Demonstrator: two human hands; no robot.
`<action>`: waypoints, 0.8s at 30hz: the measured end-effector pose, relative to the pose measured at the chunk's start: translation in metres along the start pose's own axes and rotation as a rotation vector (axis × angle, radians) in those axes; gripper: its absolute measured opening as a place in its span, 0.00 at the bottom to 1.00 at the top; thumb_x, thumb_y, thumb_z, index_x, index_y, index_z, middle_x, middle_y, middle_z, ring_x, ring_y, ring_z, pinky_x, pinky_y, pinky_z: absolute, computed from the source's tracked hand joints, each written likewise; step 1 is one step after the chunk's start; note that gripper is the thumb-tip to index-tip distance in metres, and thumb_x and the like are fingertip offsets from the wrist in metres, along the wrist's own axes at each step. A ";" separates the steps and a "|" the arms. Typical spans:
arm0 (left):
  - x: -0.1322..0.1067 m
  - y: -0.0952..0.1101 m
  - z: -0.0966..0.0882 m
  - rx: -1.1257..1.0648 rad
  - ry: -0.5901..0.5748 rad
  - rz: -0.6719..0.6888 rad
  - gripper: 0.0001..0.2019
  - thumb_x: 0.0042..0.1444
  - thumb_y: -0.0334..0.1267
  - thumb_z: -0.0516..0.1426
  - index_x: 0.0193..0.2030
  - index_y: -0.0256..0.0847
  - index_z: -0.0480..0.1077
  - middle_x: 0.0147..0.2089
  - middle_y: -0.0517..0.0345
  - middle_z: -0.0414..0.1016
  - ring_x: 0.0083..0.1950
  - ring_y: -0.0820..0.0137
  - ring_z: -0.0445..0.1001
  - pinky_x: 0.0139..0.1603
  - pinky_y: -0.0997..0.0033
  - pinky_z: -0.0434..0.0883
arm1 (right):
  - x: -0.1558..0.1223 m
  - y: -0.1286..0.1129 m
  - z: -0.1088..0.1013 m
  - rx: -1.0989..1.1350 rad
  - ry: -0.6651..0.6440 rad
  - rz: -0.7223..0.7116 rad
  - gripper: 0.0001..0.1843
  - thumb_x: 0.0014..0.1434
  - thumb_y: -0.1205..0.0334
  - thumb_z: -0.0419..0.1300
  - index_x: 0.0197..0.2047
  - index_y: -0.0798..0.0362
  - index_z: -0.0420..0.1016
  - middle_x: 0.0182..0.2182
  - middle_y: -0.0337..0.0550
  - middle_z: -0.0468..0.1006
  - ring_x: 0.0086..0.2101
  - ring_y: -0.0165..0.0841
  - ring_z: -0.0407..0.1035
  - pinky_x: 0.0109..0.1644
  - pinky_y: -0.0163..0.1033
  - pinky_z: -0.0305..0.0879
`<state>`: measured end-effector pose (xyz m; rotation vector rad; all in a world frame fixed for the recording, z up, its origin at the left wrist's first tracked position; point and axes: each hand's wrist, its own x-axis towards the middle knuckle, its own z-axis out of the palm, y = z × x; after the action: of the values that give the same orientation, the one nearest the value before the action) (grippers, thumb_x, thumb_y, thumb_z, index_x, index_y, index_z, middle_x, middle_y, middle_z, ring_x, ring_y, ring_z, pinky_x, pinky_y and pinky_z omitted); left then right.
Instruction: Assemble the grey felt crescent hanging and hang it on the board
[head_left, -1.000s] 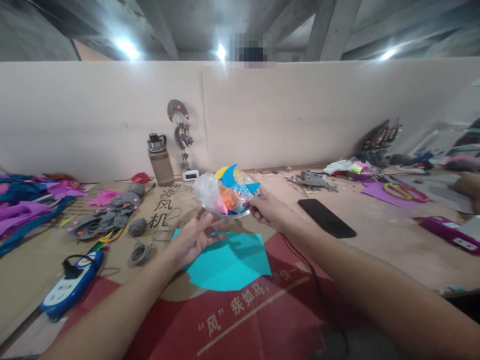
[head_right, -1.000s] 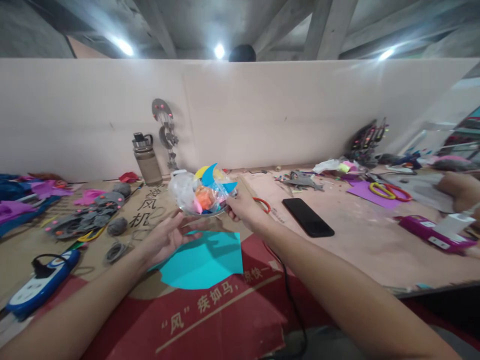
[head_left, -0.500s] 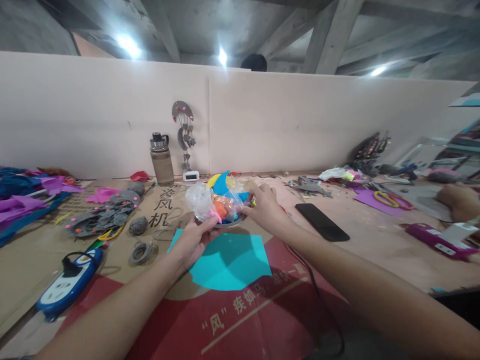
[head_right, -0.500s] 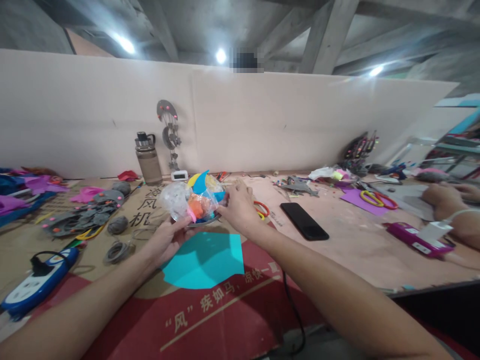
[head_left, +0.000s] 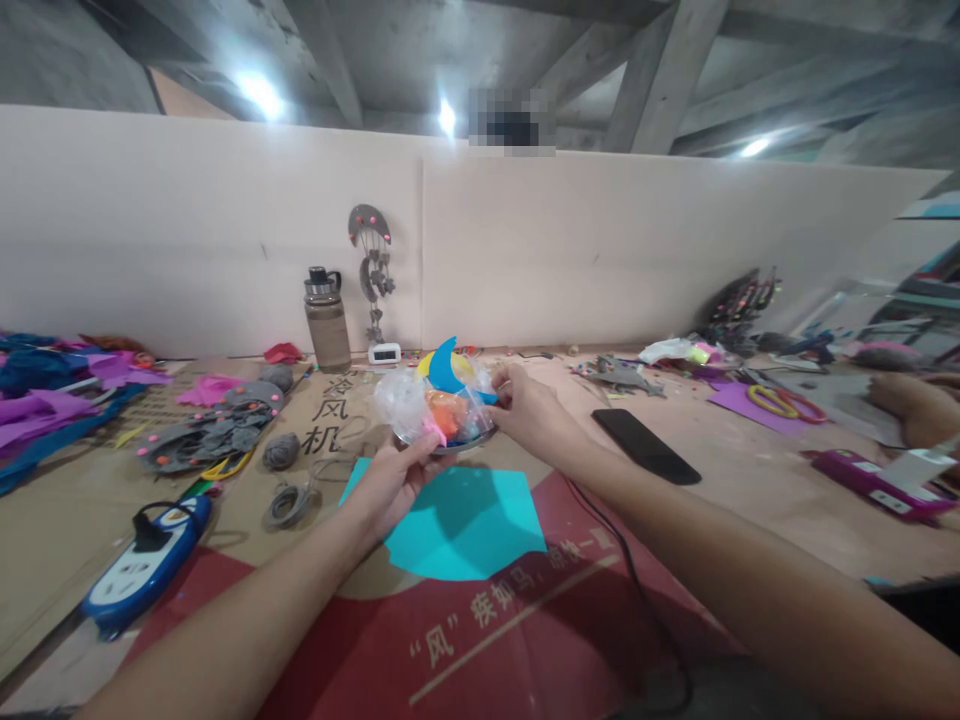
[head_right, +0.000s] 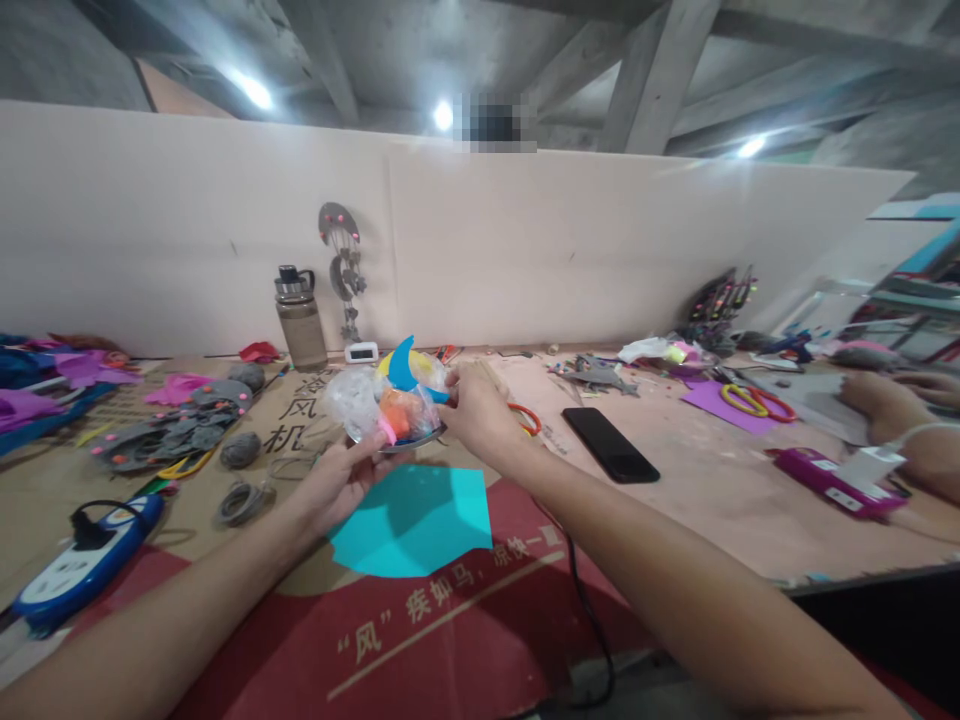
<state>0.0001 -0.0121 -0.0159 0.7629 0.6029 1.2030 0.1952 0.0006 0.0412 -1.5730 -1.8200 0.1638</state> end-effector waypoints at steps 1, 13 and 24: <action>0.000 0.000 0.000 -0.008 0.004 -0.001 0.29 0.50 0.27 0.62 0.60 0.40 0.62 0.53 0.46 0.74 0.48 0.62 0.77 0.46 0.61 0.77 | 0.000 0.000 -0.001 0.003 -0.002 0.012 0.15 0.48 0.62 0.62 0.40 0.54 0.68 0.34 0.42 0.75 0.33 0.32 0.66 0.35 0.36 0.54; 0.003 -0.005 -0.005 0.008 0.017 0.017 0.28 0.49 0.26 0.63 0.57 0.41 0.64 0.53 0.47 0.74 0.46 0.63 0.77 0.46 0.62 0.78 | 0.001 -0.008 0.002 -0.267 -0.210 -0.210 0.09 0.52 0.67 0.56 0.33 0.48 0.76 0.28 0.40 0.78 0.34 0.36 0.68 0.38 0.40 0.46; 0.002 -0.002 -0.001 0.030 0.051 0.025 0.22 0.47 0.25 0.64 0.50 0.39 0.65 0.46 0.49 0.76 0.42 0.65 0.78 0.45 0.63 0.78 | 0.007 -0.017 0.013 -0.361 -0.228 -0.139 0.15 0.51 0.63 0.59 0.44 0.51 0.71 0.30 0.44 0.78 0.35 0.39 0.70 0.38 0.39 0.48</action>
<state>0.0009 -0.0103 -0.0179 0.7685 0.6561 1.2413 0.1734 0.0074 0.0434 -1.7173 -2.2262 -0.0568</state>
